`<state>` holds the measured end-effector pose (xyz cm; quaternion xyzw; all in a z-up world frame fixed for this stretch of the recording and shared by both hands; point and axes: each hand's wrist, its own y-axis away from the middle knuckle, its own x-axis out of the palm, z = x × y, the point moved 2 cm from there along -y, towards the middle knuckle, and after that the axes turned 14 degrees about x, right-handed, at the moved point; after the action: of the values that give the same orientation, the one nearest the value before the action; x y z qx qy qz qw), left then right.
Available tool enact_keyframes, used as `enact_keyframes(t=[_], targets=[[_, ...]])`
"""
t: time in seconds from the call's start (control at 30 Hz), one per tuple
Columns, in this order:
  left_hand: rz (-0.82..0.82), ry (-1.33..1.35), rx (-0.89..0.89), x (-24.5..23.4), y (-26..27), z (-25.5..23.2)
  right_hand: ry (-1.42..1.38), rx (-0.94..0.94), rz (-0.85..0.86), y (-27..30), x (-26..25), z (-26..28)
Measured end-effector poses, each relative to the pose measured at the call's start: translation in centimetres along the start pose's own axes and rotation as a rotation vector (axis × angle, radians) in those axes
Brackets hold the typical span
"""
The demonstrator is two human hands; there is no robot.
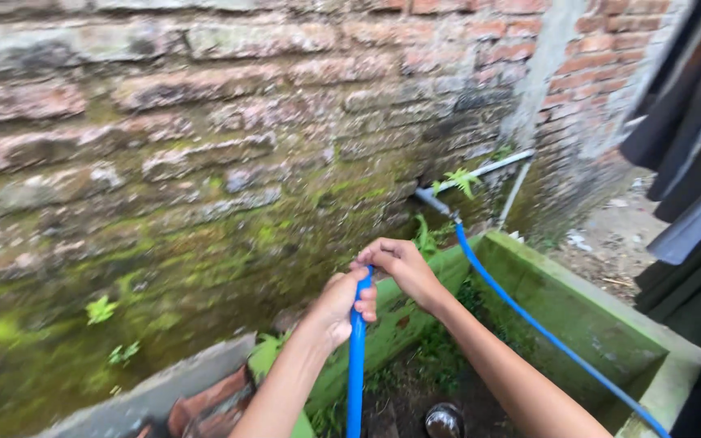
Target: Cleaning a garden area using a water hose.
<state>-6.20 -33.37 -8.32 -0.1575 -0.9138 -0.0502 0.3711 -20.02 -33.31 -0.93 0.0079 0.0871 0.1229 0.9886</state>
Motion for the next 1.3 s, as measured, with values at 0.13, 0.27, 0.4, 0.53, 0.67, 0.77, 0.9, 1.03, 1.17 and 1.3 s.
enact_keyframes(t=[0.13,0.27,0.4,0.53,0.67,0.77,0.9,1.03,1.17,1.3], targets=[[0.102,0.023,-0.144,5.0,-4.7,1.9,-0.018,-0.003,-0.068,-0.5,-6.5,-1.4],[0.073,-0.06,-0.174,9.0,-6.5,3.9,-0.012,-0.01,-0.229,-0.3,-10.6,-2.4],[0.07,-0.105,-0.208,9.7,-8.8,6.2,-0.038,0.007,-0.297,0.5,-13.2,-4.0],[0.085,-0.22,-0.198,9.3,-11.6,7.2,0.038,0.024,-0.309,-1.9,-15.8,-4.9],[0.062,-0.31,-0.225,6.9,-16.2,9.7,0.257,0.049,-0.284,-5.7,-19.2,-7.4],[0.077,-0.321,-0.259,4.6,-20.0,11.0,0.688,0.144,-0.37,-8.0,-21.4,-7.5],[0.126,-0.305,-0.328,4.1,-20.7,10.4,1.236,0.216,-0.537,-11.3,-26.0,-10.4],[0.12,-0.351,-0.379,2.7,-22.9,11.6,1.404,0.144,-0.555,-14.3,-28.9,-13.7],[0.182,-0.378,-0.404,2.9,-23.1,12.5,1.495,0.2,-0.536,-16.4,-30.0,-15.4],[0.13,-0.369,-0.372,1.7,-23.4,13.6,1.585,0.434,-0.503,-16.2,-29.0,-15.2]])
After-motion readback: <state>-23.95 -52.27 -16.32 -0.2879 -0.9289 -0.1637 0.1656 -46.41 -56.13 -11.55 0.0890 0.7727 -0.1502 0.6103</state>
